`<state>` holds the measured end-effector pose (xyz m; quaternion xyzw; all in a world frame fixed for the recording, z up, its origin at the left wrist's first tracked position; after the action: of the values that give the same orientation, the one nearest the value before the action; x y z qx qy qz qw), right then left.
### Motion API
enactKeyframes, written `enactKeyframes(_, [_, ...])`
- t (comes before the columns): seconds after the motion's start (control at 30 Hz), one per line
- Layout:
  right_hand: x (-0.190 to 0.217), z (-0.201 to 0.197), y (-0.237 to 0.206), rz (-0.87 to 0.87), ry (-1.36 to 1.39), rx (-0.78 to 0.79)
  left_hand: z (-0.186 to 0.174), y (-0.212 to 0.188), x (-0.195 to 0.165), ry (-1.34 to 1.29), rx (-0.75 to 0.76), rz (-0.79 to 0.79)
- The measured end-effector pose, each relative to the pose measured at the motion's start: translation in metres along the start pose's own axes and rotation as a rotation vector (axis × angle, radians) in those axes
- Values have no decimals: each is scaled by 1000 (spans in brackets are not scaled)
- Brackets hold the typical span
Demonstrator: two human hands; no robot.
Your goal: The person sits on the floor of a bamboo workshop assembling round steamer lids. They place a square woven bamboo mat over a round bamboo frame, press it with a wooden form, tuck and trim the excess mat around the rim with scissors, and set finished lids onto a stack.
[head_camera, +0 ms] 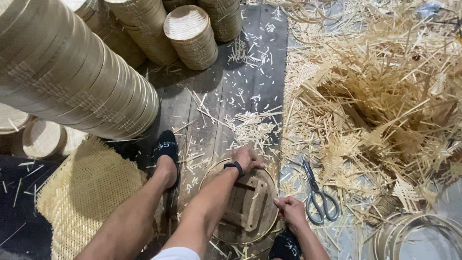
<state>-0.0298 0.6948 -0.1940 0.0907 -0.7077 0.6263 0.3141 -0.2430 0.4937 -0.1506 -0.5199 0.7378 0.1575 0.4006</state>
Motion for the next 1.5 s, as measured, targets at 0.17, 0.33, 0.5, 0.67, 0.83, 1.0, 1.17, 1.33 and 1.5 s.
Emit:
enactKeyframes(0.17, [5,6,0,55,21,36,-10,-1,-13,-18,58,-75])
enactKeyframes(0.33, [9,10,-20,31,-98,-36,-37,-5,-13,-214,290,-126])
enactKeyframes(0.5, [2,0,-32,61,-145,52,-108,-40,54,270,292,-356])
enactKeyframes(0.67, [-14,-4,-20,65,-24,84,-121,-73,85,-123,150,-377])
enactKeyframes(0.83, [2,5,-26,22,-53,22,-112,-75,79,-201,25,-498])
enactKeyframes(1.0, [63,-2,-44,74,200,-65,-87,-119,82,-429,-410,-343])
enactKeyframes(1.17, [54,-12,-48,179,78,49,-26,-224,73,-545,-315,-824])
enactKeyframes(1.33, [17,-2,-21,70,34,146,19,-263,69,-1223,-389,-913])
enactKeyframes(1.5, [11,-3,-10,83,114,40,35,-260,81,-1126,-477,-964])
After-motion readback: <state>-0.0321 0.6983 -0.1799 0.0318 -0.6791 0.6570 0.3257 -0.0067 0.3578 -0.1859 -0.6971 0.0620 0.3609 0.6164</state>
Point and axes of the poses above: each hand's wrist, its own y-axis towards the middle knuckle, its own z-axis out of the palm, x = y × z, the point moved 1 cm from there along y, towards the middle knuckle, and after that the axes turned 10 degrees about z, right-handed, at the moved point
